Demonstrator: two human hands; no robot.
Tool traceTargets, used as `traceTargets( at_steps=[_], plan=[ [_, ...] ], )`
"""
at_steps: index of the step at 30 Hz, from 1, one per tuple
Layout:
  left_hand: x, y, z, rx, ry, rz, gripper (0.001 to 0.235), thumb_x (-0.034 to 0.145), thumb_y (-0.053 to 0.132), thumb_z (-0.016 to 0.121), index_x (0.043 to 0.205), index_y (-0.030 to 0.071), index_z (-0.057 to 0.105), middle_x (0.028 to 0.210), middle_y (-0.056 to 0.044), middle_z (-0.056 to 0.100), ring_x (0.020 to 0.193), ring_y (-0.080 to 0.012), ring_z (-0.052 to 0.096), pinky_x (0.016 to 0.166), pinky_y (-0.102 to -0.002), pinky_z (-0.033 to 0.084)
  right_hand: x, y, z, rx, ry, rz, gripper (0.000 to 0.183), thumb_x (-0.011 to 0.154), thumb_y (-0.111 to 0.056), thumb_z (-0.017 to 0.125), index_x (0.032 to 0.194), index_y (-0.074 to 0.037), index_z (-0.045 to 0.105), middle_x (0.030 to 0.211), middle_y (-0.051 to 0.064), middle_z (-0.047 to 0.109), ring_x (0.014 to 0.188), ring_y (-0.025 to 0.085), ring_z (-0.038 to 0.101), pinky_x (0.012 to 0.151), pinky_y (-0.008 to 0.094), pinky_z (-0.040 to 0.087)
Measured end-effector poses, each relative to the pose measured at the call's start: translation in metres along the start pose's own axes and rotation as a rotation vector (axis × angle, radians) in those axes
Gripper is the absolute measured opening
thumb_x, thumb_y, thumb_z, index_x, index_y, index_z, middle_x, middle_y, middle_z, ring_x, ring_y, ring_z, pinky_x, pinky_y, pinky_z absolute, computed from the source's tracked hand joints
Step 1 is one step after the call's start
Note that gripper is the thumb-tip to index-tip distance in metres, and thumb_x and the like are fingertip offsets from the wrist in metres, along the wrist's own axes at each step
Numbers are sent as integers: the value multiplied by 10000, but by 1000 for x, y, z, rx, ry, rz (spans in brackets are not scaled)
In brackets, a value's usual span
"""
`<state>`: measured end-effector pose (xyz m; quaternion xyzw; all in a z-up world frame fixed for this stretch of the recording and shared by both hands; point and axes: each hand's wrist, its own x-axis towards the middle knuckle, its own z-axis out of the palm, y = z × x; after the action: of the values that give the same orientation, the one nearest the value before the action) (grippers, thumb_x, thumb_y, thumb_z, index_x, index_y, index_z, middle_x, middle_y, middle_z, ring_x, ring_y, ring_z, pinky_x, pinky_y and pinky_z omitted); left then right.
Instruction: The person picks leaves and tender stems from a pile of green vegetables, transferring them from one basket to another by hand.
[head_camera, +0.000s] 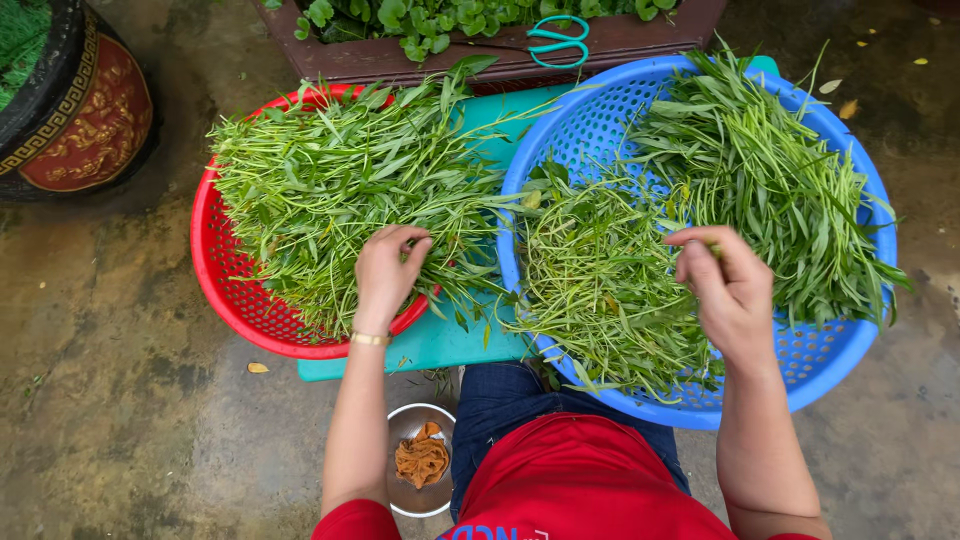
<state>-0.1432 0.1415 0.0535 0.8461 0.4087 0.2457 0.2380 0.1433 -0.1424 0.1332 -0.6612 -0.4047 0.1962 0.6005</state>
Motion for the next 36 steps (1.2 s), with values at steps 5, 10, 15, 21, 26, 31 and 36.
traceTargets(
  at_steps=[5,10,15,21,26,31,36],
  plan=[
    [12,8,12,73,-64,-74,208,793,193,830,964,101,754,875,-43,796,751,-216,722,684,-352,529,3,3,11,-257,-85,0,231,923,-89,735,1153,-72,738,833,7,644,711,48,506,613,221,387],
    [-1,41,-10,-308,19,-68,236,804,142,843,1004,80,736,883,-33,788,657,-84,672,634,-250,544,10,0,17,-319,-112,10,219,880,-84,738,1097,-92,763,946,5,748,728,52,589,583,226,420],
    [-27,85,14,-837,-172,-84,278,847,96,848,1054,57,666,894,-7,773,722,9,592,650,-180,452,16,9,39,-142,-250,-261,147,940,-88,751,1086,-73,770,1001,27,759,902,69,693,780,232,531],
    [-50,129,87,-1172,-433,-119,299,873,37,812,1024,84,559,895,-14,762,733,-2,588,661,-179,456,29,39,38,504,-266,448,108,904,-83,724,984,-14,752,990,9,767,544,10,404,462,212,279],
    [-50,155,116,-1319,-521,-127,263,915,26,772,1054,71,554,927,-25,756,797,-27,625,720,-198,477,15,58,17,652,-251,426,116,929,-65,729,1017,5,754,876,4,695,552,21,406,487,219,273],
    [-40,182,71,-753,-224,289,474,865,56,809,1270,31,564,1152,-99,711,939,-154,682,807,-244,502,10,62,14,298,-162,341,84,926,-58,736,990,-16,772,825,5,619,593,51,443,512,234,308],
    [-34,190,63,-774,-97,235,145,980,97,736,1120,78,767,1017,-54,778,888,-142,750,800,-264,582,6,45,25,-216,-139,-45,125,850,-33,709,966,-3,744,886,71,687,813,158,652,739,285,504]
  ],
)
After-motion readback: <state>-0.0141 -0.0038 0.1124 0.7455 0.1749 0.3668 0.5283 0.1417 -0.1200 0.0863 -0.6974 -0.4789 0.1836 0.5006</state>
